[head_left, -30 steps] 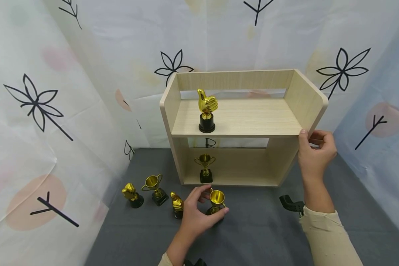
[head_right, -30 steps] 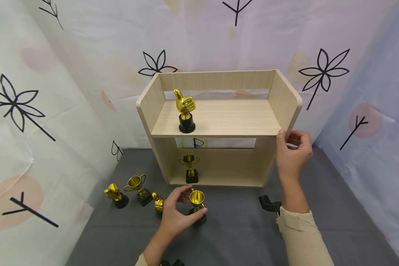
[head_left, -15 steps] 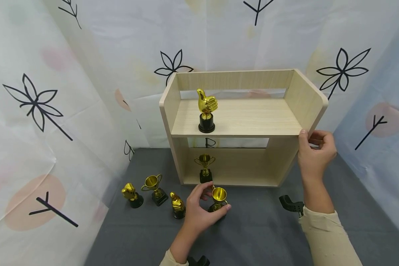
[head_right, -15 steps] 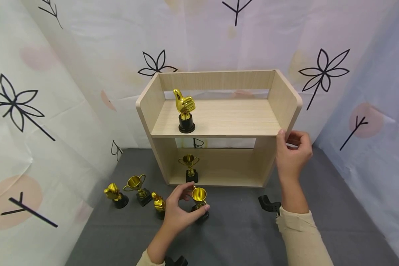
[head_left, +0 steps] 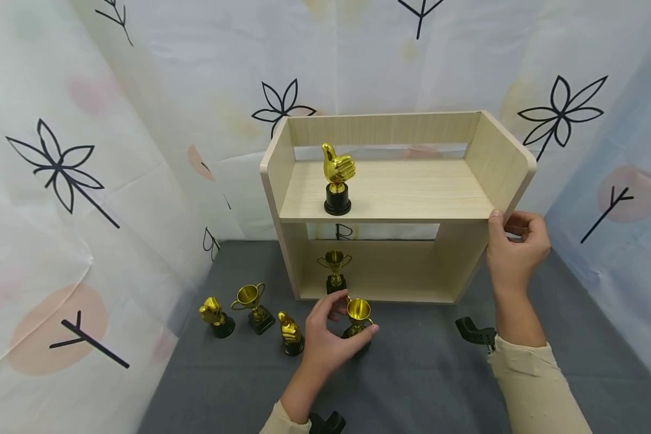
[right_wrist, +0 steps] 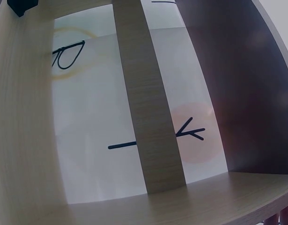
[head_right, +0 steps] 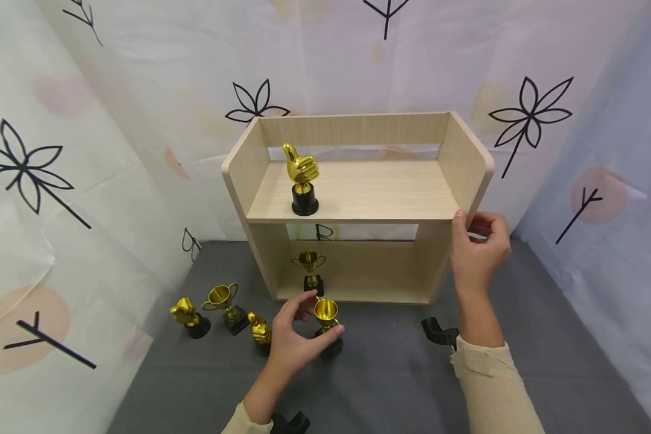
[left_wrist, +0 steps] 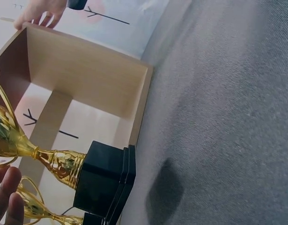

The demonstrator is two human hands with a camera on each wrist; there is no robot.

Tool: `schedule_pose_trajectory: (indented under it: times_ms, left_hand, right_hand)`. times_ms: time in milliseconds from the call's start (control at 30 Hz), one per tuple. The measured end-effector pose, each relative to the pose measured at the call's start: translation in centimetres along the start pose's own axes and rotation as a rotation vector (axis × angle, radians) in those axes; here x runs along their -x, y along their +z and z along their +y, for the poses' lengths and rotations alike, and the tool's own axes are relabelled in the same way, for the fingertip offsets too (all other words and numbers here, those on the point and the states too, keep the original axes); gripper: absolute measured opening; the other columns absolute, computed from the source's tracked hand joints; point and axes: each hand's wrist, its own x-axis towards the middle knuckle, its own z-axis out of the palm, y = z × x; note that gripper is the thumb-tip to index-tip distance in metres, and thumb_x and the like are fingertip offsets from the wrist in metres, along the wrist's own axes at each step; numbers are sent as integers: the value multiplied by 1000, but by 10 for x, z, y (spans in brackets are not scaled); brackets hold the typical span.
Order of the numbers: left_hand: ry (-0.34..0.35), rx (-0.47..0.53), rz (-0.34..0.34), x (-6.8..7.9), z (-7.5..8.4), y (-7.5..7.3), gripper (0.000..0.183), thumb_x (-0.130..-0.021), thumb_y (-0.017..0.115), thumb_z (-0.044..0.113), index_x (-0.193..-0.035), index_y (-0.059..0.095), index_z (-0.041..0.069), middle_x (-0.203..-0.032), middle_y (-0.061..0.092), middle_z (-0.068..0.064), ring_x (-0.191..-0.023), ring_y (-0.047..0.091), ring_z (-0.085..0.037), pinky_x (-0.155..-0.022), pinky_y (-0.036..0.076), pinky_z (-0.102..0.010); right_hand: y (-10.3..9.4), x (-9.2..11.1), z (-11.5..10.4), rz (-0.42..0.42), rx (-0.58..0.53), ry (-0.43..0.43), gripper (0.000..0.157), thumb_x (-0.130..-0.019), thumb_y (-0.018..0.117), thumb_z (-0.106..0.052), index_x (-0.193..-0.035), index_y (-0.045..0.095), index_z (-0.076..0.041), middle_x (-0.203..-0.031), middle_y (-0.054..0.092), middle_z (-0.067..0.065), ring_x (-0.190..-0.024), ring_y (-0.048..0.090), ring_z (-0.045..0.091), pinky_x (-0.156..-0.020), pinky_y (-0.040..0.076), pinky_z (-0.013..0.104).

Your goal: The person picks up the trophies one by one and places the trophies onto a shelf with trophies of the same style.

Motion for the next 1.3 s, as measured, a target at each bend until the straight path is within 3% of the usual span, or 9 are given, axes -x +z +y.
schedule_pose_trajectory:
  times_ms: [167, 400, 600, 800, 1033, 1300]
  left_hand:
    - [-25, -2, 42, -3, 3, 2, 74, -75, 99, 38, -139, 65, 26, -116, 70, 5, -98, 66, -13, -84, 56, -37]
    - [-8, 12, 84, -6, 4, 9, 74, -75, 99, 34, -140, 65, 24, -126, 70, -5, -99, 69, -16, -84, 56, -38]
    - [-2, 10, 94, -9, 6, 16, 76, -74, 99, 35, -140, 64, 23, -128, 68, -3, -98, 70, -17, -84, 57, -39]
    - [7, 11, 114, -10, 6, 21, 76, -75, 99, 35, -140, 65, 17, -124, 68, 0, -97, 68, -16, -83, 56, -40]
    - [-6, 29, 141, -14, 6, 28, 76, -74, 99, 36, -141, 64, 22, -124, 67, 1, -99, 67, -19, -84, 55, -42]
    - [-26, 21, 147, -15, 4, 35, 77, -74, 99, 39, -139, 65, 15, -120, 67, 3, -102, 65, -17, -85, 52, -33]
  right_hand:
    - [1, 0, -1, -3, 4, -4, 14, -95, 71, -15, -97, 70, -1, -87, 59, -25, -78, 58, -6, -68, 45, 15]
    - [1, 0, -2, -3, 7, -10, 21, -95, 71, -15, -100, 69, 6, -88, 59, -25, -78, 57, -6, -68, 45, 14]
    - [1, 1, -2, -9, 13, -16, 24, -95, 71, -16, -101, 69, 8, -89, 59, -25, -79, 57, -6, -68, 45, 14]
    - [1, 1, -2, -10, 11, -17, 20, -95, 71, -16, -99, 69, 4, -89, 59, -25, -79, 57, -6, -68, 44, 15]
    - [1, 2, -2, -8, 16, -13, 18, -95, 71, -16, -100, 70, 1, -88, 58, -26, -79, 57, -6, -68, 44, 17]
    - [0, 3, -1, -5, 21, -14, 12, -96, 71, -17, -98, 70, -5, -89, 59, -25, -79, 57, -6, -68, 44, 16]
